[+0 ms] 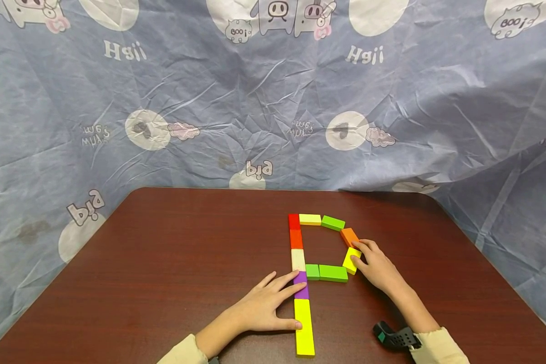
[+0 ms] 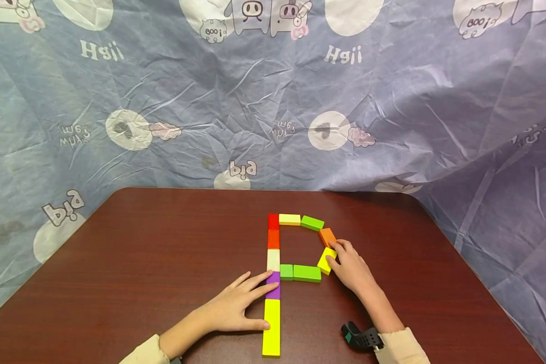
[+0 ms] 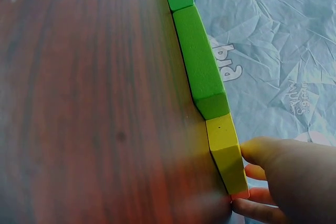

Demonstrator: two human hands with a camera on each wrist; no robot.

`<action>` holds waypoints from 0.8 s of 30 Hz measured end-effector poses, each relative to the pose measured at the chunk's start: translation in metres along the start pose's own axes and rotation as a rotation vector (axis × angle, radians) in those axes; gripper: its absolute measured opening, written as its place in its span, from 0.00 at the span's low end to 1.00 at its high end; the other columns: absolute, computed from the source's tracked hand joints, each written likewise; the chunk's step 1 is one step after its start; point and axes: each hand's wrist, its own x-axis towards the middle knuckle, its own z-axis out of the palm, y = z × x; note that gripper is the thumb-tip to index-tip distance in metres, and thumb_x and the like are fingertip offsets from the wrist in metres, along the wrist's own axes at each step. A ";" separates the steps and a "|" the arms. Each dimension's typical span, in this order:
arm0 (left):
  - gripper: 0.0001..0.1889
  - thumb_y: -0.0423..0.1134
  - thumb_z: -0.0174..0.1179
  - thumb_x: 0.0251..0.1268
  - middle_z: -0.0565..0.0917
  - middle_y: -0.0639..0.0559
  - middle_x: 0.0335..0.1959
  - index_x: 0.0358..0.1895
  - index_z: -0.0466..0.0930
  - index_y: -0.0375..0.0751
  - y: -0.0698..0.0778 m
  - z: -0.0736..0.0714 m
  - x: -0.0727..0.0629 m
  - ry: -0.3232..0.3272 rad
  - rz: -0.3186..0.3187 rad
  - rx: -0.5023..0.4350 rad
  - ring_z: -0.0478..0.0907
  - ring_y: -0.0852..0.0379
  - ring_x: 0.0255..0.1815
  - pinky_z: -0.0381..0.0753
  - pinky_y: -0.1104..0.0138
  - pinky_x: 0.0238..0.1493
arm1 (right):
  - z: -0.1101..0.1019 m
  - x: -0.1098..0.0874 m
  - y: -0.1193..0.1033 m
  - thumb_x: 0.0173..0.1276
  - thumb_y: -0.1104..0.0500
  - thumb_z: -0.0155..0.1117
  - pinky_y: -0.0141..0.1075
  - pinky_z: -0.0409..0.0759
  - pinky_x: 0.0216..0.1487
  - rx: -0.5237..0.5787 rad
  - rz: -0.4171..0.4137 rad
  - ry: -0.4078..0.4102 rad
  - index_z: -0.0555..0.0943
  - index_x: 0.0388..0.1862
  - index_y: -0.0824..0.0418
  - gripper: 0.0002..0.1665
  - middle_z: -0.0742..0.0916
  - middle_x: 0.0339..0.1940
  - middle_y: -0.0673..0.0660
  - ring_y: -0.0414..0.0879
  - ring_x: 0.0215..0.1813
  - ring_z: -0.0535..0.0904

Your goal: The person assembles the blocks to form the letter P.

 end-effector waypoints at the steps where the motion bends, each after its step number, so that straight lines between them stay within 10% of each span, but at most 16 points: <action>1: 0.39 0.72 0.40 0.57 0.51 0.57 0.73 0.70 0.51 0.60 0.000 0.000 0.000 -0.002 -0.001 -0.001 0.53 0.62 0.72 0.53 0.52 0.70 | 0.000 0.000 0.000 0.67 0.54 0.52 0.63 0.67 0.53 -0.001 0.001 0.000 0.65 0.64 0.65 0.29 0.65 0.63 0.68 0.66 0.61 0.65; 24: 0.36 0.70 0.39 0.59 0.53 0.56 0.72 0.70 0.53 0.60 0.000 -0.003 0.003 0.012 -0.031 -0.059 0.56 0.61 0.70 0.56 0.53 0.69 | -0.015 -0.002 -0.005 0.66 0.59 0.53 0.61 0.67 0.52 0.021 -0.049 0.193 0.75 0.55 0.61 0.19 0.78 0.54 0.65 0.61 0.56 0.72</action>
